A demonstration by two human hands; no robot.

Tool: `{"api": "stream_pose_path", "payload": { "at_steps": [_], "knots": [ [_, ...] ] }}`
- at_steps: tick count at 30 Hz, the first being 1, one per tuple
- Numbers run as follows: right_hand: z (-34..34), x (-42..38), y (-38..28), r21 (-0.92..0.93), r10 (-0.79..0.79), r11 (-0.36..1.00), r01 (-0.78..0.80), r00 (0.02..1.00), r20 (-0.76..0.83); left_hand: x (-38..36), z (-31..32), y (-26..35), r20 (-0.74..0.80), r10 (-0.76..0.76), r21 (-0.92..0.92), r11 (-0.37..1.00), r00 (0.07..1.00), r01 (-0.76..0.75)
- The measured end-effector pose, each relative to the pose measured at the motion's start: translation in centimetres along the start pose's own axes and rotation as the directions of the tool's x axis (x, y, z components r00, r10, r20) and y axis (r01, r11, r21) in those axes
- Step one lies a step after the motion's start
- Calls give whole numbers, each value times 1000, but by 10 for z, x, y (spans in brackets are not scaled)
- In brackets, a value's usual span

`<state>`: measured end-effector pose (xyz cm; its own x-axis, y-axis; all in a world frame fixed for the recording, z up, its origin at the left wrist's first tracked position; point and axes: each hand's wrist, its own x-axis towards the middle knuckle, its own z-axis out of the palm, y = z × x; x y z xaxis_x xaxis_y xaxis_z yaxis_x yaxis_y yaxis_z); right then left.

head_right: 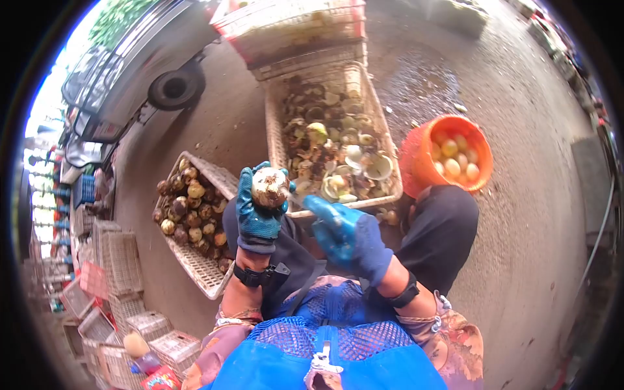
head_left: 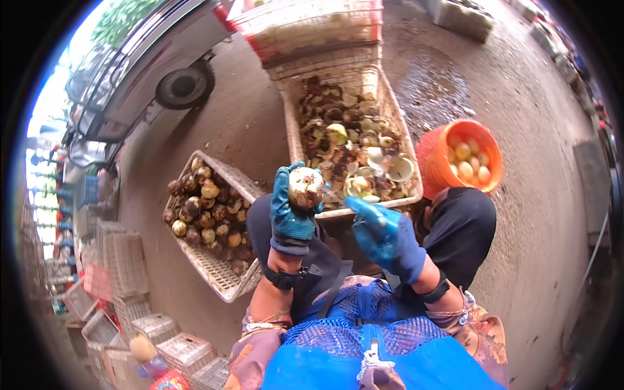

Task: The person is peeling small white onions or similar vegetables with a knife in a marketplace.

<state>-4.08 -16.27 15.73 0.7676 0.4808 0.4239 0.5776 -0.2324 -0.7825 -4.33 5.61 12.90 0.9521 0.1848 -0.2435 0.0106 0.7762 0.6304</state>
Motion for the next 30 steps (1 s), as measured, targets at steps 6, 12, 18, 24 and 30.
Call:
{"api": "stream_pose_path", "payload": {
  "at_steps": [6,12,18,24,30],
  "knots": [
    [6,-25,20,-264,44,964,-37,999,22,0,13,-42,50,233,336,912,971,-236],
    [0,-26,20,-500,149,862,-83,984,94,17,-5,-60,-39,298,277,920,954,-277],
    [13,-26,31,-632,232,766,-116,967,105,15,-7,-67,-64,272,356,905,960,-233],
    [27,-24,35,-706,304,690,-159,949,84,23,-7,-84,-65,519,497,757,852,-423],
    [21,-13,24,-742,472,644,-188,860,192,24,-24,-89,-27,512,556,722,858,-413]
  ]
}}
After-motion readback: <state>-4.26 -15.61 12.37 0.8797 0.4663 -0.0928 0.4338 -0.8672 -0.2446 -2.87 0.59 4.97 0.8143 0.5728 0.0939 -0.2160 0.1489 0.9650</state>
